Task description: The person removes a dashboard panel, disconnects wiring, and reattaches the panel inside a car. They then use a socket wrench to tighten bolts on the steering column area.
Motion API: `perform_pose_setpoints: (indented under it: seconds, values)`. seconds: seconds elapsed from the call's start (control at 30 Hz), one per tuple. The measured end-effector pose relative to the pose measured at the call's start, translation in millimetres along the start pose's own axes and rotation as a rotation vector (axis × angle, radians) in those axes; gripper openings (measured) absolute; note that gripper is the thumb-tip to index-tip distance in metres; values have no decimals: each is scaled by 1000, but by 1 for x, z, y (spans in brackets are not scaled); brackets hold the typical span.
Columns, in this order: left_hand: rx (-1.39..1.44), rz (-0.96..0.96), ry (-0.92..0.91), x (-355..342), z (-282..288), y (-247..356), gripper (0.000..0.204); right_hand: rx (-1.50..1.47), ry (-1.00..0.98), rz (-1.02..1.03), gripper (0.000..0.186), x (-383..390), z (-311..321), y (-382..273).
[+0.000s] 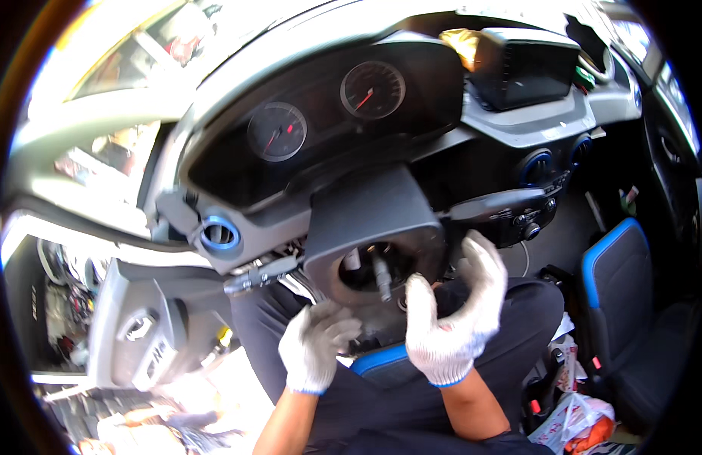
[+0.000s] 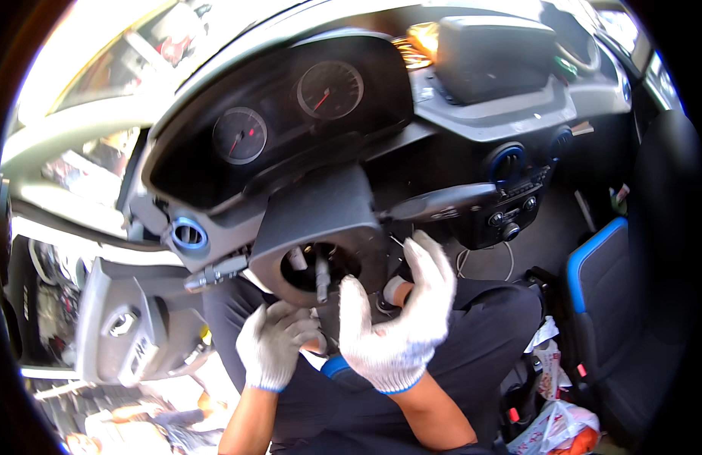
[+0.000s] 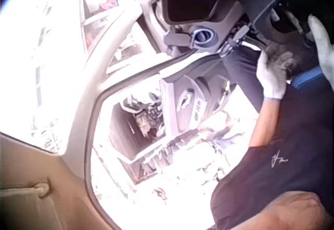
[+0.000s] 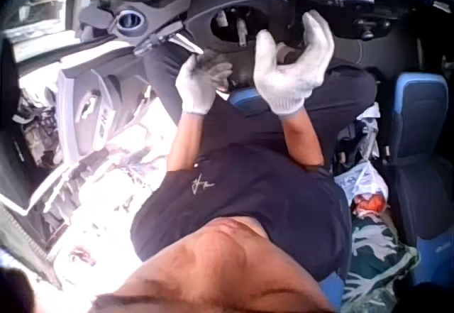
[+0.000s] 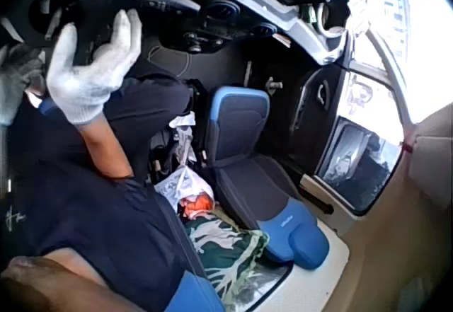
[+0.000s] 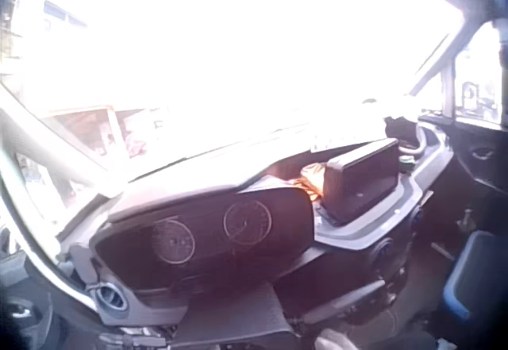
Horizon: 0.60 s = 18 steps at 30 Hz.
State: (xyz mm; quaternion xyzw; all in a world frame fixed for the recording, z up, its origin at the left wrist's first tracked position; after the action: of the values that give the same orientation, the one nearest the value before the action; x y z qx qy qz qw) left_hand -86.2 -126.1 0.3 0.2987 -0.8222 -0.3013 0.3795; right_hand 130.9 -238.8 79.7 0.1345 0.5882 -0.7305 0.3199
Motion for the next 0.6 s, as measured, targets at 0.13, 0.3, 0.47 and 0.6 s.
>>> perform_pose_setpoints:
  seconds: [0.13, 0.3, 0.47, 0.6]
  values:
    - [612, 145, -267, -64, -55, -15, 75, 104, -215, 432, 70, -12, 11, -25]
    - [798, 154, -423, -85, -87, -5, 71, 356, -644, 742, 71, -52, -24, -68]
    - [805, 273, -486, -94, -92, 21, 70, 308, -872, 653, 64, -76, -49, -72]
    - [784, 168, -432, -112, -82, 28, 63, 495, -600, 773, 50, -48, -58, -100]
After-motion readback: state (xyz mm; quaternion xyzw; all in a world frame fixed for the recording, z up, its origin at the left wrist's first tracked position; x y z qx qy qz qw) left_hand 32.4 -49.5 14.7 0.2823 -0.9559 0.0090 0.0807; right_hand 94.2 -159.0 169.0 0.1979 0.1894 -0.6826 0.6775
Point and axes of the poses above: each hand's wrist, its own x-axis away from the middle knuckle, its own z-axis out of the back of the hand, y = z × x, the point moved 2 cm from there along -x, towards the middle knuckle
